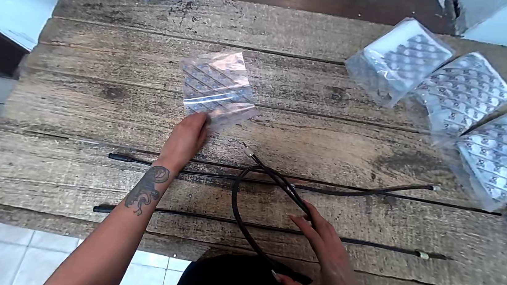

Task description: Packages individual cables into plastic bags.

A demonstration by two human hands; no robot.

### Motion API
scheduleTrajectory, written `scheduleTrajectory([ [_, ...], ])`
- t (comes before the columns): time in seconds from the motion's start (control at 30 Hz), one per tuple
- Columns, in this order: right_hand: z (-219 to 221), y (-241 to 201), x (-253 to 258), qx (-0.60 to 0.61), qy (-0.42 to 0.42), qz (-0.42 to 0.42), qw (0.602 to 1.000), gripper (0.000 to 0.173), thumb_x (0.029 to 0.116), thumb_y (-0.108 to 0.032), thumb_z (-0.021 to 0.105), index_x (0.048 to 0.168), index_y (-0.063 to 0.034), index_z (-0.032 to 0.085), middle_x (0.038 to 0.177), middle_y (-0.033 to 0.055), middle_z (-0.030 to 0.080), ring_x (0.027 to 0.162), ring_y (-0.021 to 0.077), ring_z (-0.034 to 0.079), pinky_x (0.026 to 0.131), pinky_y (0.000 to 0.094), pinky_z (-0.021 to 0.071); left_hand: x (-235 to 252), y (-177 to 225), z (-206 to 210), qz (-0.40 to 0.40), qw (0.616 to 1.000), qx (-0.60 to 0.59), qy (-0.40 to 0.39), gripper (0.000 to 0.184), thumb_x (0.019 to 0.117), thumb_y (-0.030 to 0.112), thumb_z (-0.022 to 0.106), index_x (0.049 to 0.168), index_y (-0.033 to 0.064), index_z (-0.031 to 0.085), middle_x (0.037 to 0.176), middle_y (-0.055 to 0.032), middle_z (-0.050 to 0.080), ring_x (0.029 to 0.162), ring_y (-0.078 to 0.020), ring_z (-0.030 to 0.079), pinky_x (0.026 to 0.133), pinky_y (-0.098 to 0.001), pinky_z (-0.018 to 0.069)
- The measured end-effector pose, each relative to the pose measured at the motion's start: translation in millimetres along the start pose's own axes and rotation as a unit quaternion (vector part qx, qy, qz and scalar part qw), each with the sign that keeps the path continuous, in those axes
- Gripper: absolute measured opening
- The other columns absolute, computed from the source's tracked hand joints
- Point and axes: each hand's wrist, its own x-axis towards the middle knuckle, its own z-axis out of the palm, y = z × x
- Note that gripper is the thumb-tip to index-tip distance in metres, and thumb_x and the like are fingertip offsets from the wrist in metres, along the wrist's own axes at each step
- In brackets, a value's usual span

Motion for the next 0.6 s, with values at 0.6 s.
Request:
scheduleTrajectory([
  [0.6,-3,-17,-17,-0.04,-0.031,-0.021,0.999,0.095,0.0695,-0.083,0.064,0.14,-0.0194,0.06,0.148,0.0203,0.053,0.116,0.0331,0.063,0.09,0.0505,0.0537,-55,53,1,0.204,0.969,0.064,0.127,0.02,0.0947,0.006,0.063,0.1,0.0142,0.08,0.104,-0.0022,0.076,0.099,-0.0284,0.063,0.094,-0.05,0.0406],
])
